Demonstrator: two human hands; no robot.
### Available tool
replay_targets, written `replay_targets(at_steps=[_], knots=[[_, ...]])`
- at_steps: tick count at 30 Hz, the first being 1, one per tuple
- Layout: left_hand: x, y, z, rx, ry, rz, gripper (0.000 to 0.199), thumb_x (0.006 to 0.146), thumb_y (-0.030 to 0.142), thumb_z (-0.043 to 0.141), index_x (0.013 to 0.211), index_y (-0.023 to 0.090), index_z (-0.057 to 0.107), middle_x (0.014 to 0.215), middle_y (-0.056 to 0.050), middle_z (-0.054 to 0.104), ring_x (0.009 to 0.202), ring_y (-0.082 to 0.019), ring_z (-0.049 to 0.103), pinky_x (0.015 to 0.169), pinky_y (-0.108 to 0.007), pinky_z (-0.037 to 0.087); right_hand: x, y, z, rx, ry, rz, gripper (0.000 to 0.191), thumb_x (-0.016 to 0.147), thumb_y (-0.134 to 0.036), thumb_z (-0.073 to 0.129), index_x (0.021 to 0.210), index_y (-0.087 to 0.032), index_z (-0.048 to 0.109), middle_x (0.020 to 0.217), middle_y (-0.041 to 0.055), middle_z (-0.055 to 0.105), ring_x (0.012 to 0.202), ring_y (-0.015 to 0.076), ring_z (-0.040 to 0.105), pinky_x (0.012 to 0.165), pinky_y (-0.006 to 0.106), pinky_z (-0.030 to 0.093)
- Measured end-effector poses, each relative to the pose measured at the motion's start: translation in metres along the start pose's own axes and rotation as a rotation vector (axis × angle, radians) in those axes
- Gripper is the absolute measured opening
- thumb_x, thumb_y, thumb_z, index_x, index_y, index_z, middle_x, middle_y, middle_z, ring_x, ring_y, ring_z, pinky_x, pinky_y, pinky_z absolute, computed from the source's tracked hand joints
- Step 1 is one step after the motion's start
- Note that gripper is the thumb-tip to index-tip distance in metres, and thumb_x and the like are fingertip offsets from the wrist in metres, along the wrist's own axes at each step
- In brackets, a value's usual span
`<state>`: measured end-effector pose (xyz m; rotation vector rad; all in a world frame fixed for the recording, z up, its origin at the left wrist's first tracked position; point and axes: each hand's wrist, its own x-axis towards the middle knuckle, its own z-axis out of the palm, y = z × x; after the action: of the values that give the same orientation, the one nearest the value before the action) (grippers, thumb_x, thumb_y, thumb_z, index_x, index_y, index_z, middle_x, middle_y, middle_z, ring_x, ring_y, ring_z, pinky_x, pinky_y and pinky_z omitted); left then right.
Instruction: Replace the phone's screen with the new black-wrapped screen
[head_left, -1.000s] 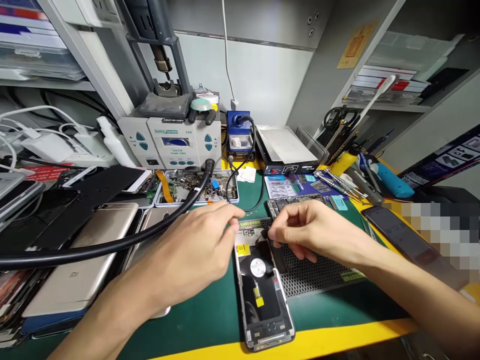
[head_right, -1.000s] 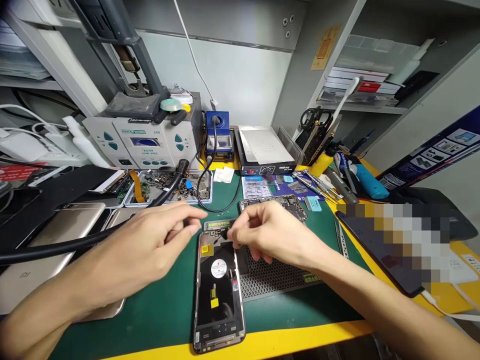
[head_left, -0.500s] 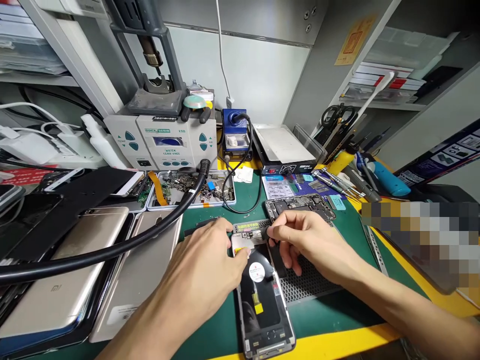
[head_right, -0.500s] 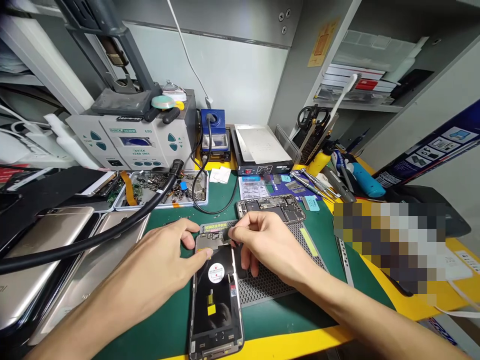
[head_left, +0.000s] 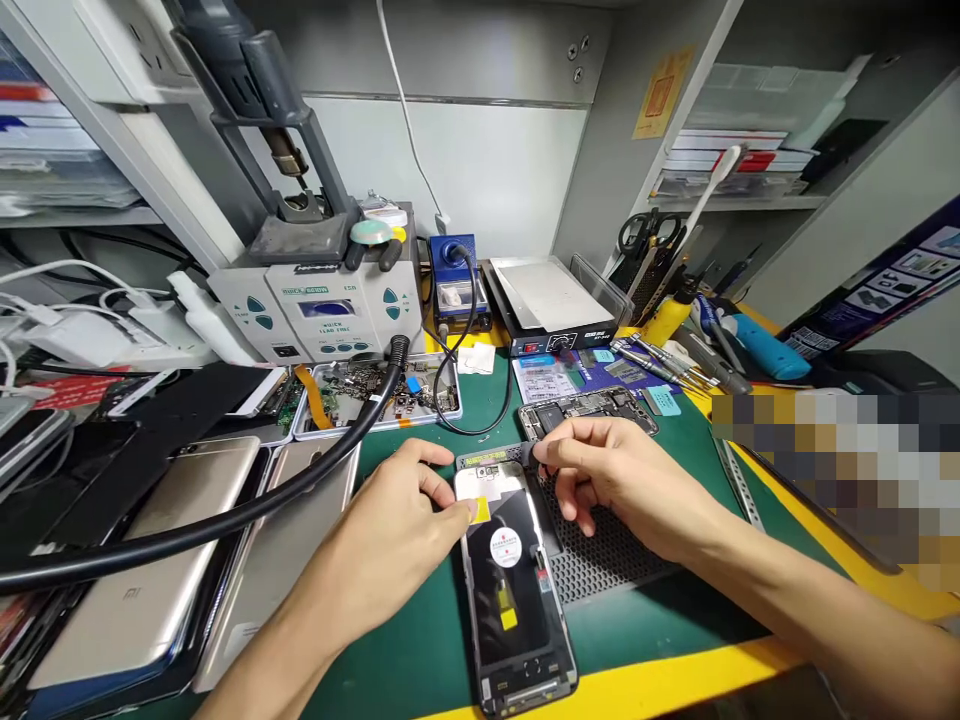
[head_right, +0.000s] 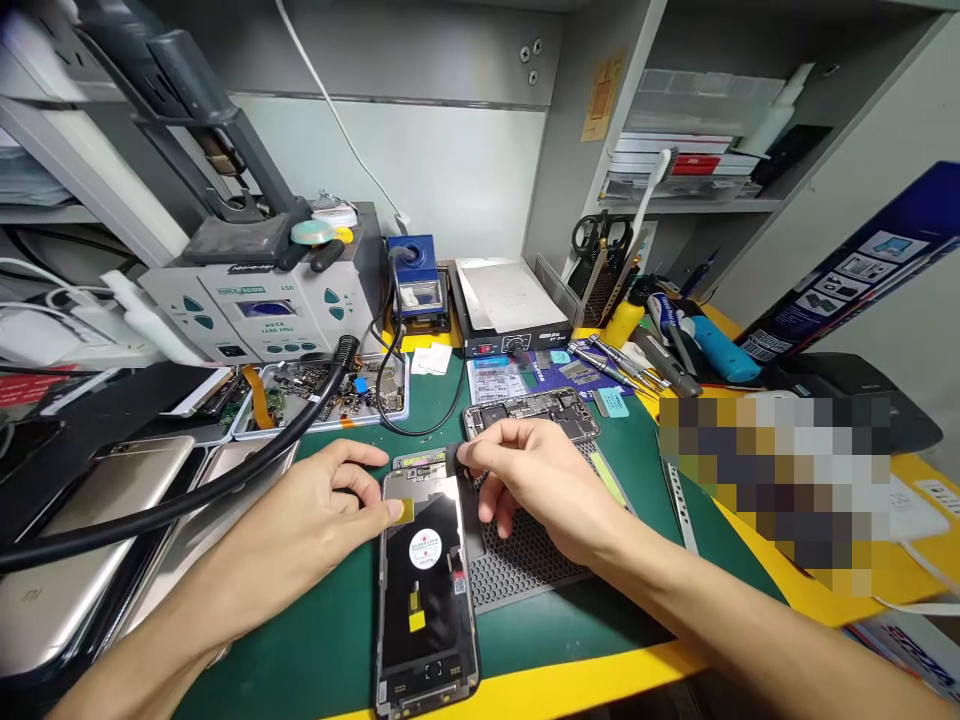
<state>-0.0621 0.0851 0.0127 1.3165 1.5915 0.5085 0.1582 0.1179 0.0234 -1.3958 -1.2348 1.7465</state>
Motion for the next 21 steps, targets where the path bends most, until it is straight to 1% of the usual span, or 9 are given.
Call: replay_targets(at_steps=[2,4,6,9,11,13,16,19,21], knots=[[-0.001,0.002,-0.003,-0.065,-0.048,0.016,0.047,0.078,0.040,0.067,0.118,0.021,0.050,0.080,0.005,0.059,0.059,-0.012,0.048,0.054,-0.025,0.037,-0.002,-0.001,0.000,0.004,0.009,-0.011,0.018,0.084,-0.032,0.068,0.074,-0.018,0.061,0.050,-0.0028,0.057,0.044,0.0105,0.051,0.039,0.019,0.040],[-0.003,0.005,-0.005,-0.110,-0.105,0.043,0.033,0.080,0.038,0.067,0.105,0.020,0.057,0.076,0.005,0.057,0.065,-0.012,0.051,0.058,-0.025,0.038,-0.004,-0.001,0.001,0.012,0.023,-0.020,0.021,0.084,-0.033,0.069,0.071,-0.018,0.060,0.052,-0.0027,0.057,0.044,0.0095,0.048,0.039,0.019,0.038],[-0.005,0.008,-0.006,-0.115,-0.128,0.057,0.022,0.083,0.039,0.065,0.093,0.019,0.061,0.071,0.005,0.054,0.065,-0.012,0.051,0.059,-0.024,0.037,-0.006,0.001,0.003,0.021,0.039,-0.031,0.024,0.083,-0.034,0.071,0.069,-0.018,0.059,0.057,-0.0028,0.058,0.045,0.0083,0.047,0.041,0.020,0.036],[-0.007,0.008,-0.006,-0.097,-0.104,0.062,0.023,0.090,0.042,0.058,0.087,0.020,0.062,0.064,0.006,0.054,0.057,-0.010,0.051,0.057,-0.024,0.037,-0.009,0.002,0.006,0.026,0.064,-0.065,0.027,0.083,-0.037,0.073,0.069,-0.018,0.060,0.064,-0.0029,0.057,0.049,0.0073,0.045,0.044,0.021,0.035],[-0.007,0.007,-0.005,-0.133,-0.105,0.075,0.025,0.093,0.044,0.055,0.086,0.020,0.061,0.065,0.005,0.060,0.057,-0.011,0.057,0.059,-0.025,0.041,-0.011,0.002,0.007,0.035,0.073,-0.084,0.029,0.083,-0.037,0.074,0.067,-0.018,0.059,0.063,-0.0034,0.055,0.050,0.0072,0.043,0.045,0.021,0.033],[-0.008,0.006,-0.004,-0.204,-0.123,0.083,0.027,0.093,0.045,0.056,0.086,0.020,0.061,0.071,0.003,0.064,0.059,-0.013,0.063,0.062,-0.026,0.047,-0.012,0.001,0.007,0.053,0.085,-0.101,0.029,0.082,-0.037,0.074,0.065,-0.018,0.060,0.061,-0.0037,0.053,0.049,0.0073,0.041,0.044,0.021,0.032],[-0.010,0.006,-0.003,-0.326,-0.158,0.072,0.028,0.091,0.047,0.060,0.085,0.019,0.060,0.073,0.002,0.065,0.064,-0.016,0.065,0.062,-0.028,0.053,-0.013,0.000,0.006,0.089,0.105,-0.120,0.025,0.080,-0.033,0.074,0.065,-0.017,0.062,0.060,-0.0030,0.053,0.049,0.0080,0.041,0.043,0.021,0.031],[-0.011,0.008,-0.002,-0.378,-0.159,0.076,0.028,0.090,0.045,0.062,0.084,0.018,0.061,0.069,0.001,0.063,0.063,-0.015,0.064,0.060,-0.027,0.053,-0.012,0.001,0.004,0.106,0.089,-0.113,0.023,0.080,-0.029,0.073,0.065,-0.017,0.061,0.060,-0.0031,0.054,0.049,0.0079,0.041,0.043,0.022,0.030],[-0.011,0.008,-0.001,-0.374,-0.142,0.088,0.026,0.090,0.044,0.063,0.087,0.018,0.063,0.069,0.001,0.063,0.063,-0.014,0.062,0.060,-0.026,0.052,-0.013,0.001,0.004,0.092,0.067,-0.108,0.024,0.081,-0.029,0.074,0.064,-0.018,0.060,0.058,-0.0037,0.052,0.048,0.0080,0.040,0.044,0.022,0.030]])
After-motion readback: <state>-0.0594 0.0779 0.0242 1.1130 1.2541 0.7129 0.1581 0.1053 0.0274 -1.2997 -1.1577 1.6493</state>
